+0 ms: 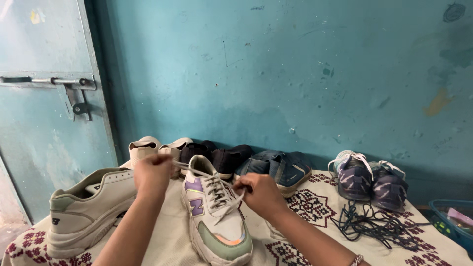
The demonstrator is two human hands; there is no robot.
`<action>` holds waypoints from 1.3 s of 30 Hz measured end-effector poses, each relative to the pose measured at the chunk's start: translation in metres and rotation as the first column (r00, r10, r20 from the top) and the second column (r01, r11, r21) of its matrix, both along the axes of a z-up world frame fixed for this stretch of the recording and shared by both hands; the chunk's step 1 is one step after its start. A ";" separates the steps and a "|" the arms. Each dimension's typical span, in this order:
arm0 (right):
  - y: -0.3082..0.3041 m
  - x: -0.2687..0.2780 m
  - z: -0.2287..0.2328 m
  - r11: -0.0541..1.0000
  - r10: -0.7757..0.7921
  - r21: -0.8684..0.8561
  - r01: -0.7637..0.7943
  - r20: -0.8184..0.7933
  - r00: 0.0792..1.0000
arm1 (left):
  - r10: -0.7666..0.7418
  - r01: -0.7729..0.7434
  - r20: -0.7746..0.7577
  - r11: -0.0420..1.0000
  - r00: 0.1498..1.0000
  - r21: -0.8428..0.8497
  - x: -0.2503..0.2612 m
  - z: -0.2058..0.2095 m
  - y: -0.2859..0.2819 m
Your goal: The person removes a white shoelace from a white sneaker and then re-laces the same shoe by threading the lace through the eyelets and tying it. The task is performed on a table with several other shoes visible in the background.
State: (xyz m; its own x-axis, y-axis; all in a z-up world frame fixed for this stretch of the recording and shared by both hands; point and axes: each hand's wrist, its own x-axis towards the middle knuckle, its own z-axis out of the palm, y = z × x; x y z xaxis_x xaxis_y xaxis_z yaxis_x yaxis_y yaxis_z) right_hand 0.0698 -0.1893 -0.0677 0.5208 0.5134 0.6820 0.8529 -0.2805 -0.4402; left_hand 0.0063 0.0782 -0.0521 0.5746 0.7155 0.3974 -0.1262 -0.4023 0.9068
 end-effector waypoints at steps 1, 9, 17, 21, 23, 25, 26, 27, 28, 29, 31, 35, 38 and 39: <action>0.000 0.002 -0.003 0.998 -0.024 -0.058 0.021 -0.062 0.998 | 0.146 -0.112 -0.147 0.969 0.978 0.218 -0.003 -0.002 0.002; -0.006 0.022 -0.017 0.933 -0.318 -0.173 0.315 0.012 0.948 | 0.166 0.383 -0.534 0.528 0.829 0.758 -0.026 0.012 -0.046; -0.018 0.030 -0.024 0.905 -0.381 -0.292 0.311 -0.227 0.896 | 0.371 0.621 -0.706 0.338 0.603 0.707 -0.031 0.043 -0.055; -0.017 0.034 -0.031 0.882 -0.432 -0.239 0.406 -0.063 0.900 | 0.450 0.618 -0.651 0.242 0.612 0.748 -0.033 0.056 -0.061; -0.018 0.044 -0.029 0.825 -0.520 -0.266 0.499 -0.010 0.854 | 0.463 0.615 -0.630 0.206 0.624 0.761 -0.033 0.058 -0.064; -0.017 0.055 -0.022 0.760 -0.621 -0.207 0.616 0.051 0.782 | 0.463 0.621 -0.629 0.194 0.624 0.759 -0.033 0.058 -0.064; -0.017 0.059 -0.019 0.722 -0.667 -0.175 0.669 0.080 0.741 | 0.420 0.616 -0.647 0.228 0.636 0.754 -0.033 0.056 -0.061; -0.018 0.063 -0.016 0.705 -0.682 -0.251 0.663 0.018 0.731 | 0.376 0.612 -0.663 0.262 0.647 0.746 -0.033 0.055 -0.058; -0.019 0.067 -0.011 0.687 -0.697 -0.325 0.650 -0.041 0.716 | 0.333 0.605 -0.673 0.296 0.660 0.739 -0.032 0.055 -0.055; -0.018 0.070 -0.006 0.669 -0.712 -0.396 0.629 -0.098 0.695 | 0.312 0.605 -0.682 0.316 0.662 0.731 -0.032 0.053 -0.052; -0.017 0.076 0.001 0.565 -0.776 -0.580 0.587 -0.133 0.616 | 0.275 0.602 -0.693 0.350 0.666 0.717 -0.032 0.053 -0.045; -0.027 0.081 -0.004 0.531 -0.771 -0.646 0.548 -0.099 0.629 | 0.241 0.604 -0.719 0.407 0.652 0.685 -0.033 0.051 -0.040; -0.028 0.083 -0.013 0.589 -0.777 -0.511 0.627 -0.143 0.613 | 0.214 0.598 -0.739 0.467 0.638 0.651 -0.034 0.048 -0.040; -0.030 0.082 -0.015 0.615 -0.772 -0.403 0.678 -0.132 0.622 | 0.204 0.594 -0.734 0.467 0.648 0.655 -0.034 0.046 -0.040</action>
